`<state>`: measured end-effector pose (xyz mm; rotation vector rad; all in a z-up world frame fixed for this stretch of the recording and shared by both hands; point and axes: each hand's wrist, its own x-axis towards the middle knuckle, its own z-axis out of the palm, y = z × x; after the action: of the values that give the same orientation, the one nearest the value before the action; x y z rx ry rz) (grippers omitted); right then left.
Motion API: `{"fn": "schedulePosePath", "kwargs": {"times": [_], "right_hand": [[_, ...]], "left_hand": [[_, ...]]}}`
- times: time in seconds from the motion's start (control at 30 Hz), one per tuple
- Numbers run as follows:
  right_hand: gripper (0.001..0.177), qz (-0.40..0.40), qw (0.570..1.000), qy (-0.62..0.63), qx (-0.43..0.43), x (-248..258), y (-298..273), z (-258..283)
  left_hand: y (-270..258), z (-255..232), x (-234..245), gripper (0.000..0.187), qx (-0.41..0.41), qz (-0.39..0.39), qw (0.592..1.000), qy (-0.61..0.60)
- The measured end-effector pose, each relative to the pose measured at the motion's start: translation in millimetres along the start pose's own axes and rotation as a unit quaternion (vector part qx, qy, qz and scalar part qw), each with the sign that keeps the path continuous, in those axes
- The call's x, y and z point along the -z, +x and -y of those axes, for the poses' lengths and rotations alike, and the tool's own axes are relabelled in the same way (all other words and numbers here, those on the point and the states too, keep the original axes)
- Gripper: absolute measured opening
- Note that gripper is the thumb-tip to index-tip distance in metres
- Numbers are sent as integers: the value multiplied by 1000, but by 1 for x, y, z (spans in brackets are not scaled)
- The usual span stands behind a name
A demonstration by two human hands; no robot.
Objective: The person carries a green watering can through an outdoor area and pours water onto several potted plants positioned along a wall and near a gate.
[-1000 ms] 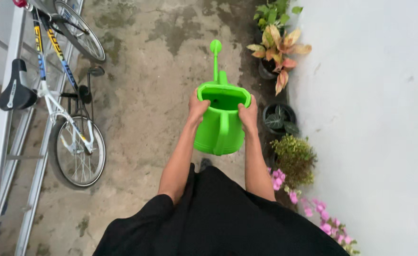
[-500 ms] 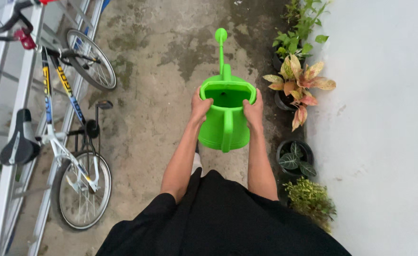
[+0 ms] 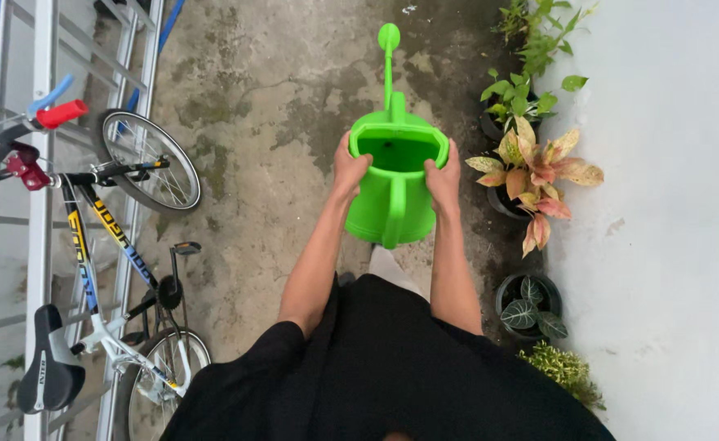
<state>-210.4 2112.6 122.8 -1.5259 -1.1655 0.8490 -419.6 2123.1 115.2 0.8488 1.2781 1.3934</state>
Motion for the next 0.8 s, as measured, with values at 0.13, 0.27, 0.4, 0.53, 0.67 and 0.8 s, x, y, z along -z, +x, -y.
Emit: {"fn": "schedulePosePath", "kwargs": {"times": [0.13,0.27,0.4,0.53,0.67,0.8], "right_hand": [[70,13,1000,11,3,-35,82,-8],[71,40,999,22,-4,-75,188,-13],[70,67,996,50,-20,-111,293,3],[68,93,994,51,-18,-138,380,30],[71,76,997,-5,21,-168,444,42],[70,77,995,-30,63,-198,504,48]], "left_hand": [[88,5,-11,67,13,-14,1000,-19],[191,15,-30,65,-17,-33,999,-29],[295,3,-55,66,14,-52,997,-51],[388,-10,-77,66,1,-94,995,-24],[452,-21,-80,68,-11,-80,995,-63],[526,-39,-84,62,-2,-38,992,-123]]}}
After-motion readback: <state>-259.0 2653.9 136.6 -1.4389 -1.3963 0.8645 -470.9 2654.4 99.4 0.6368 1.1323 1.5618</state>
